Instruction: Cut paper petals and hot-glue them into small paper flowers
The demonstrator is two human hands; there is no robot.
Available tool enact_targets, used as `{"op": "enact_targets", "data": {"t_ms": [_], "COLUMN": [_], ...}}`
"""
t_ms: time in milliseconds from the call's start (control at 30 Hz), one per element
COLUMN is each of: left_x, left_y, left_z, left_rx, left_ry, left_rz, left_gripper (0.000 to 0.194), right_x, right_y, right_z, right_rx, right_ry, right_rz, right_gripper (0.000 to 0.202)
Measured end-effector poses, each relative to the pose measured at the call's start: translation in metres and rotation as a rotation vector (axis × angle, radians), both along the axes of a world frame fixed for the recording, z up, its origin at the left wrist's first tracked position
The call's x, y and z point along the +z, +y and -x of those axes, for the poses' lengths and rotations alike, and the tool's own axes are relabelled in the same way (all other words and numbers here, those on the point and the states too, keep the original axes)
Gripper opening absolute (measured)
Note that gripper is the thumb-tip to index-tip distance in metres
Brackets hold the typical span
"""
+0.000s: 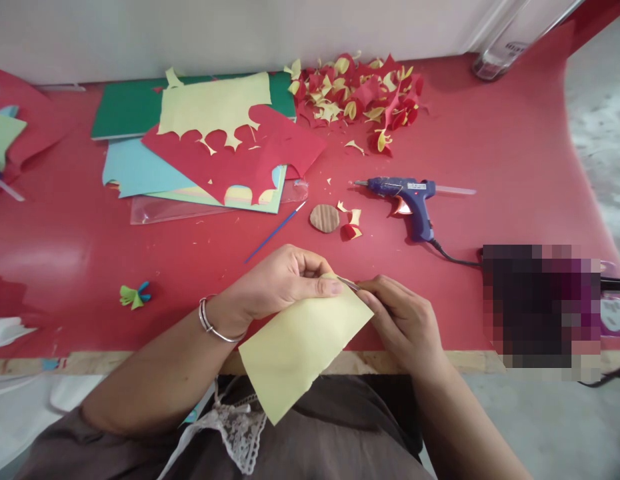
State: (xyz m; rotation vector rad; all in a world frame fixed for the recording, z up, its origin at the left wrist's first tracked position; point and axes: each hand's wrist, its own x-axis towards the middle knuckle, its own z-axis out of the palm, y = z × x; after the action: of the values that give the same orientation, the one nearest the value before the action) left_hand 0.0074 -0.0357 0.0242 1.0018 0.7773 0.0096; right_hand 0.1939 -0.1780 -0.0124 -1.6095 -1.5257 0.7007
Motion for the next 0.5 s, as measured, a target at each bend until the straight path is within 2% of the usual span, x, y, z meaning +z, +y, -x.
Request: {"op": "enact_targets", "data": {"t_ms": [500], "left_x": [-0.0048], "left_y": [-0.0006], "left_z": [0.0008], "left_rx": [-0.031], "left_ry": [-0.015], "left_rz": [-0.024], "left_gripper": [0.04], "right_x": [-0.0002], "right_y": [-0.0006], "right_z": [0.0009], "right_rx": [-0.016], "right_ry": [0.002], "right_rz": [0.012], "right_gripper": [0.027]}}
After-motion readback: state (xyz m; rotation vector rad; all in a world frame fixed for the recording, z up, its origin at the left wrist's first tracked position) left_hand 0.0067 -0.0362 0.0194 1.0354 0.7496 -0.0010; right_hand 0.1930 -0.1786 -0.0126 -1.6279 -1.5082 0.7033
